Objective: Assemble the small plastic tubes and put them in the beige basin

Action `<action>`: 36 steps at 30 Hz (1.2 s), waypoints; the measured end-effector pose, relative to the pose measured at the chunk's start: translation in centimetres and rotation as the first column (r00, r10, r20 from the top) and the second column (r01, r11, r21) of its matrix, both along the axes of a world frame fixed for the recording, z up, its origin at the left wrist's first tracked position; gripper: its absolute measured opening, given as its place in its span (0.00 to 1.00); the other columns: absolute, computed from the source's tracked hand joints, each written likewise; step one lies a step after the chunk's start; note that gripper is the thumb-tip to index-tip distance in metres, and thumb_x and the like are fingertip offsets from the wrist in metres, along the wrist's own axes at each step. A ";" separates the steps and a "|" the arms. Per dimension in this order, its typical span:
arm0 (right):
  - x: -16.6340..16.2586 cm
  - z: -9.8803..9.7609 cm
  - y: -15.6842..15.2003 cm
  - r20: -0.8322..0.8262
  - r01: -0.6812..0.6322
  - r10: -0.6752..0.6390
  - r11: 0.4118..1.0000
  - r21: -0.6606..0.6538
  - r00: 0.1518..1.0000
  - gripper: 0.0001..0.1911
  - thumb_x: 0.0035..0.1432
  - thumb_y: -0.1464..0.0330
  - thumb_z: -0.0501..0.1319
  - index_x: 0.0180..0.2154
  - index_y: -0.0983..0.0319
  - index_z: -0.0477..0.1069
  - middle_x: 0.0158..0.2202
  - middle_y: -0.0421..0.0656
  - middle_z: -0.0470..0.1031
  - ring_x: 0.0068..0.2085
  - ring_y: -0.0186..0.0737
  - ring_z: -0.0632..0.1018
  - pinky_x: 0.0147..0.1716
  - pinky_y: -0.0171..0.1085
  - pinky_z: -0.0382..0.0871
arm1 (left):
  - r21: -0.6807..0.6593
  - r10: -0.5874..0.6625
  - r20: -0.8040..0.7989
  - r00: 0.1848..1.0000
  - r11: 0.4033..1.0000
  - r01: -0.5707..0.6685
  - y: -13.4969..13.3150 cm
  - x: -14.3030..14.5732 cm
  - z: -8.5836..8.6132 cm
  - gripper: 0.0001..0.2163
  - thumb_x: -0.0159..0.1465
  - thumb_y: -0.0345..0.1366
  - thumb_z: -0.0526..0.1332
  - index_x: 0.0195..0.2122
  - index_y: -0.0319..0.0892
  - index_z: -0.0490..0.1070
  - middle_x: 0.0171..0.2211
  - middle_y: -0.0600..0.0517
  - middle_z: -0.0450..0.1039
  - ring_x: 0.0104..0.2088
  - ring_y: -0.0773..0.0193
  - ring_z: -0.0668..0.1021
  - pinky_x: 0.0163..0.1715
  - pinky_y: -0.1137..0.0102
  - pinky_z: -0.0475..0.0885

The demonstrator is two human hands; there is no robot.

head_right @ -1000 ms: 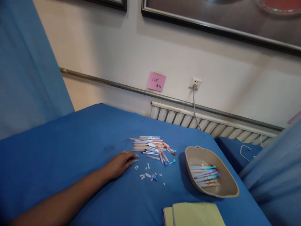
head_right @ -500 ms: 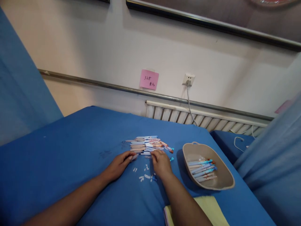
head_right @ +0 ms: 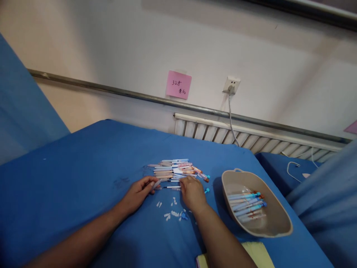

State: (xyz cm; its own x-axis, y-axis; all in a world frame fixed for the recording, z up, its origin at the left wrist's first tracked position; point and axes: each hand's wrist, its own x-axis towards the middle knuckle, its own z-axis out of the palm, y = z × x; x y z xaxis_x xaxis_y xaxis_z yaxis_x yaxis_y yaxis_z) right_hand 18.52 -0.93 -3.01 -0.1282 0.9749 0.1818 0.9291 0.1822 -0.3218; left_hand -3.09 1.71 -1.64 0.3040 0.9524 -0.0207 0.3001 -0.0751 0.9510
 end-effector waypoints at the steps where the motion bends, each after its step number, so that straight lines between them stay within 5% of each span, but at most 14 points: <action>1: -0.1 0.1 0.2 0.014 0.002 -0.002 1.000 -0.009 1.000 0.13 0.63 0.69 0.50 0.43 0.58 0.72 0.40 0.46 0.73 0.44 0.41 0.72 0.45 0.36 0.61 | 0.000 0.002 0.000 1.000 1.000 -0.002 0.0 0.0 0.0 0.14 0.59 0.44 0.54 0.39 0.41 0.69 0.33 0.51 0.77 0.31 0.62 0.77 0.33 0.68 0.71; 14: -0.9 0.6 0.3 0.046 -0.018 0.017 1.000 0.013 0.999 0.08 0.62 0.71 0.51 0.35 0.61 0.69 0.38 0.45 0.72 0.40 0.40 0.72 0.39 0.34 0.61 | 0.035 -0.031 0.034 0.999 0.999 0.030 0.3 -0.2 -1.0 0.16 0.60 0.45 0.55 0.41 0.38 0.70 0.34 0.48 0.77 0.31 0.62 0.76 0.33 0.68 0.71; 28: -0.3 1.5 0.4 0.027 -0.149 0.154 0.979 -0.138 0.988 0.08 0.60 0.68 0.56 0.37 0.60 0.73 0.38 0.44 0.76 0.41 0.39 0.75 0.39 0.33 0.62 | 0.045 -0.051 0.011 0.999 0.998 0.051 -0.1 0.0 -0.1 0.16 0.59 0.46 0.55 0.39 0.39 0.71 0.32 0.49 0.77 0.31 0.62 0.76 0.33 0.69 0.70; 36: -0.7 1.3 0.4 0.125 -0.109 0.126 0.985 -0.137 0.984 0.07 0.60 0.69 0.54 0.36 0.62 0.70 0.37 0.46 0.76 0.38 0.41 0.76 0.35 0.35 0.61 | 0.103 -0.113 -0.161 0.981 0.986 0.131 -0.6 0.1 0.3 0.14 0.59 0.45 0.56 0.38 0.41 0.73 0.27 0.53 0.73 0.26 0.66 0.71 0.26 0.73 0.65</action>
